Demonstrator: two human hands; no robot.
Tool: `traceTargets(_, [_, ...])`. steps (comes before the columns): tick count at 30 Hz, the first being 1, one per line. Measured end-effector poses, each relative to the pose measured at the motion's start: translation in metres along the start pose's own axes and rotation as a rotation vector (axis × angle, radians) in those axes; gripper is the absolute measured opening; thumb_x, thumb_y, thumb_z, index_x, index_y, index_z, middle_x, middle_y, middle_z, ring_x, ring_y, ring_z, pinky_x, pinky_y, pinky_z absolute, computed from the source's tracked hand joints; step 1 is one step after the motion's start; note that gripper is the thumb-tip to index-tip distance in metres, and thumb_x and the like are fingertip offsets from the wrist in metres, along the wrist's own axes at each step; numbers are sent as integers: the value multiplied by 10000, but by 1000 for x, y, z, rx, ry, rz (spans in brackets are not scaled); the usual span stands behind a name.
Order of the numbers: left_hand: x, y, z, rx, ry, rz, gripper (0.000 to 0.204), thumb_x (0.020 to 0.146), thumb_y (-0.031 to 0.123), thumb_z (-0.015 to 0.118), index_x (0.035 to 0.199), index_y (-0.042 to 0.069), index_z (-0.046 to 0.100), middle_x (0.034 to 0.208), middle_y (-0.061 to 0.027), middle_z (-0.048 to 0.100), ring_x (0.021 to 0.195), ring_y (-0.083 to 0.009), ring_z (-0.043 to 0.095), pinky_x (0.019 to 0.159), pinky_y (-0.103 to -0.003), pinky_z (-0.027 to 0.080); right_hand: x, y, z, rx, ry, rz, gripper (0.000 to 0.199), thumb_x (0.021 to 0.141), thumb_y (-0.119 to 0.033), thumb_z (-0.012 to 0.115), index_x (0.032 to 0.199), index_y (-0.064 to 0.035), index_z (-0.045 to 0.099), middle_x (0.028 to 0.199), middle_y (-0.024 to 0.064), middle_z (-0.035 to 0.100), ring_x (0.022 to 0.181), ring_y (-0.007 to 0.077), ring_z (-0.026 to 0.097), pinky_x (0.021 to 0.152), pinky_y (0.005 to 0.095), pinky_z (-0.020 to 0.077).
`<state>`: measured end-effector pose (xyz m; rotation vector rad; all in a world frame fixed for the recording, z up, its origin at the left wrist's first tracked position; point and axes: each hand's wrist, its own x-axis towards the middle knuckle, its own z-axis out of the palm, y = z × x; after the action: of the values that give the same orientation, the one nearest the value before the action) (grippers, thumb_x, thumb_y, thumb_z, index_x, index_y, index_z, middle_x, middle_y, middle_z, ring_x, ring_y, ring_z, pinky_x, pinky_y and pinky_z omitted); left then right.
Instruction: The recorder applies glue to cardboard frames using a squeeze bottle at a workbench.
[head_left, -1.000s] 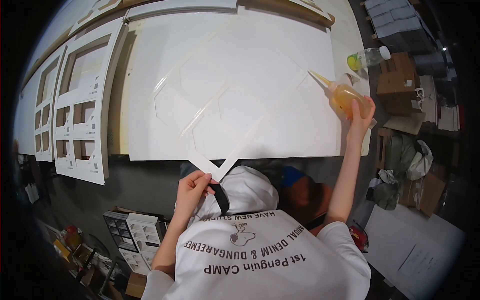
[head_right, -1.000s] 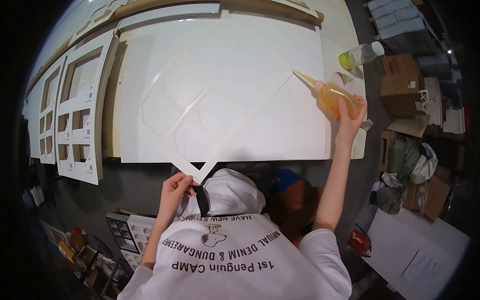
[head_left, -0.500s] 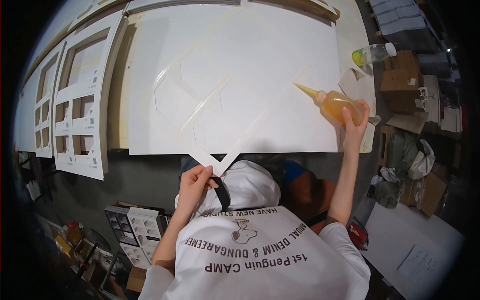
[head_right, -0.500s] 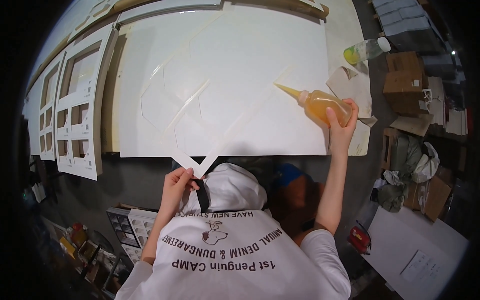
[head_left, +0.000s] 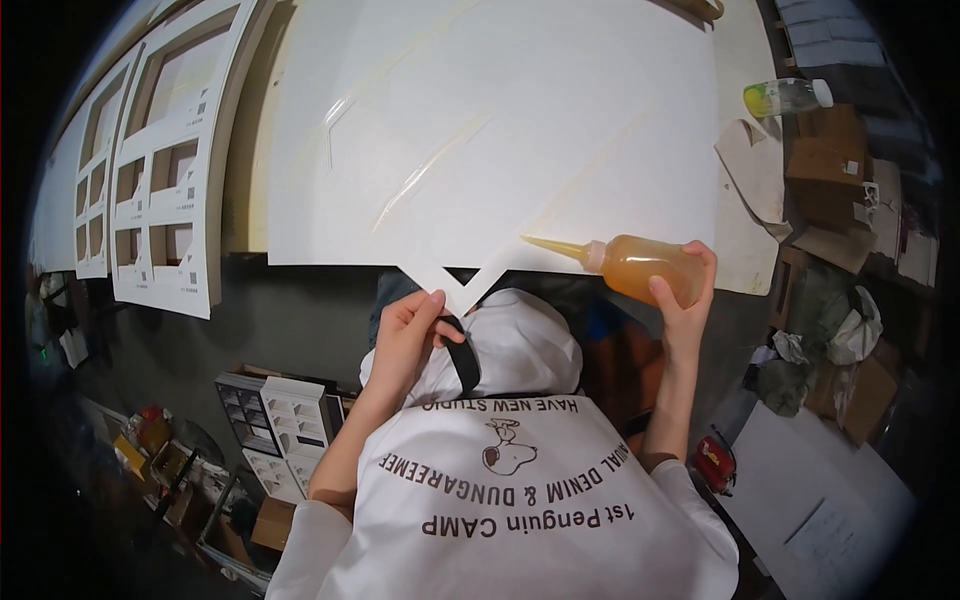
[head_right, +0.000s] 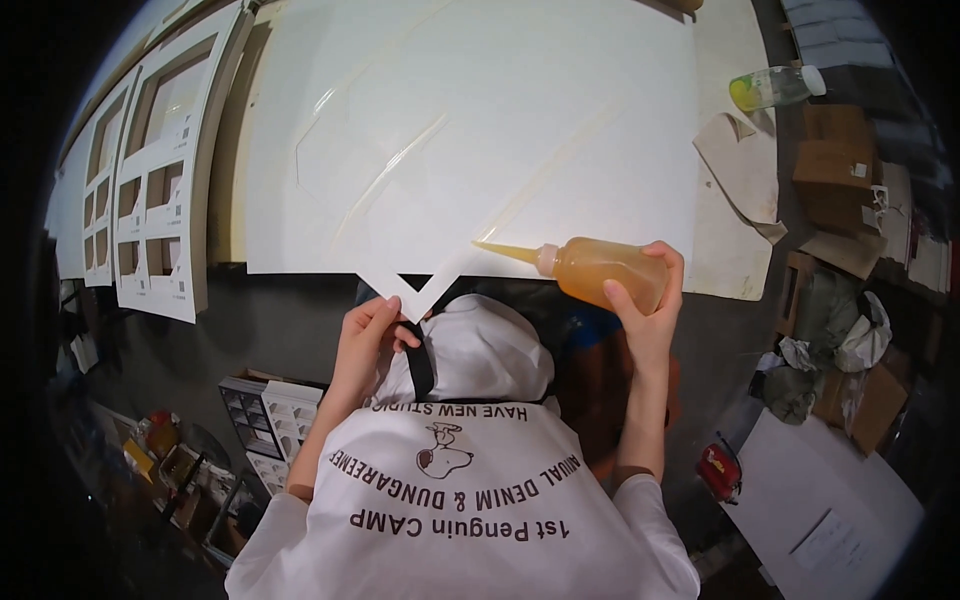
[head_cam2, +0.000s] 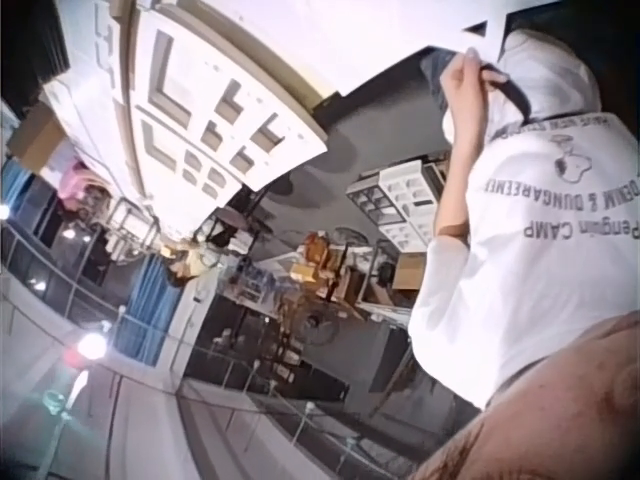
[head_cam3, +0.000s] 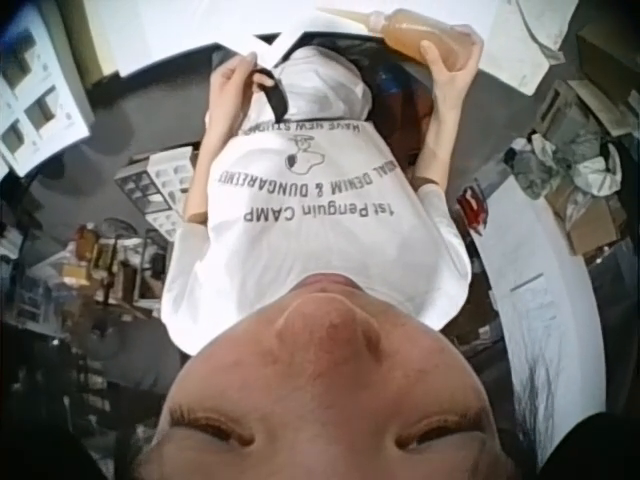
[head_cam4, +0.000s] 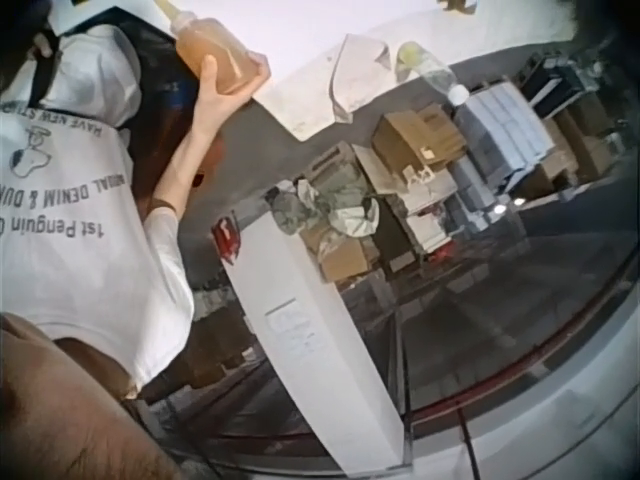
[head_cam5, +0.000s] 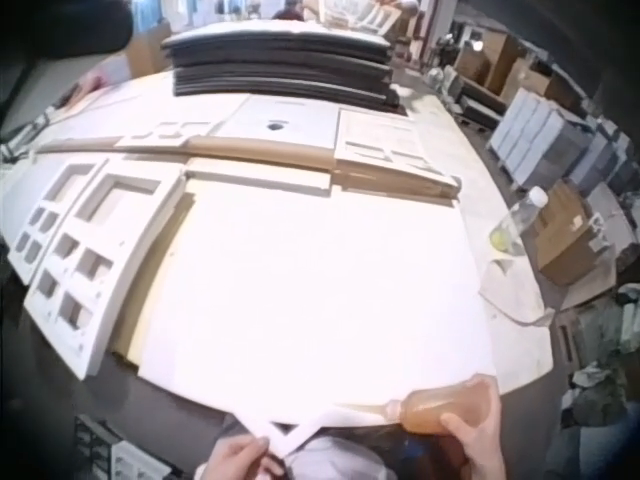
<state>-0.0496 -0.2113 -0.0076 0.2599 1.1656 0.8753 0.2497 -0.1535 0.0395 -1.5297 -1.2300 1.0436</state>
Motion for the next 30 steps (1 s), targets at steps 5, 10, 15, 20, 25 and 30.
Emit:
traceTargets(5, [0,2,2,-2,-1,3,256,900,216,501,773,5,571,713,-40,592,580,-109,607,472,-166,354,-24,-4,20,95,-96,60,478,681,4,681,1070,-89,420,967,45,473,908,133,495,798,260,420])
traceTargets(10, [0,-1,-1,-7,-1,1,251,899,215,500,775,9,572,709,-33,583,585,-112,609,476,-168,354,-47,-2,36,150,-176,96,521,663,-24,718,1079,-80,409,1005,48,468,939,131,477,820,270,411])
traceTargets(15, [0,-1,0,-19,-12,0,249,898,216,500,787,7,580,724,-39,597,589,-110,611,481,-164,358,-57,-3,33,201,-76,101,566,651,-43,721,1105,-80,384,1044,66,455,979,156,465,848,293,407])
traceTargets(20, [-1,3,3,23,-19,4,271,904,234,486,803,5,588,775,-63,625,593,-103,607,493,-161,365,-58,-5,27,98,43,-17,578,655,-31,713,1119,-73,372,1075,90,452,997,181,471,867,312,410])
traceTargets(25, [0,3,1,38,-35,8,291,913,251,465,828,1,588,783,-72,632,599,-101,605,507,-167,373,-64,-8,31,102,-41,0,596,649,-38,732,1121,-73,370,1077,97,450,998,185,472,864,311,412])
traceTargets(30, [8,8,2,117,-55,108,302,930,255,429,840,2,568,739,-74,625,583,-101,596,514,-178,380,-64,-8,43,399,-129,110,599,673,-155,729,1129,-73,350,1070,100,448,992,186,467,855,318,404])
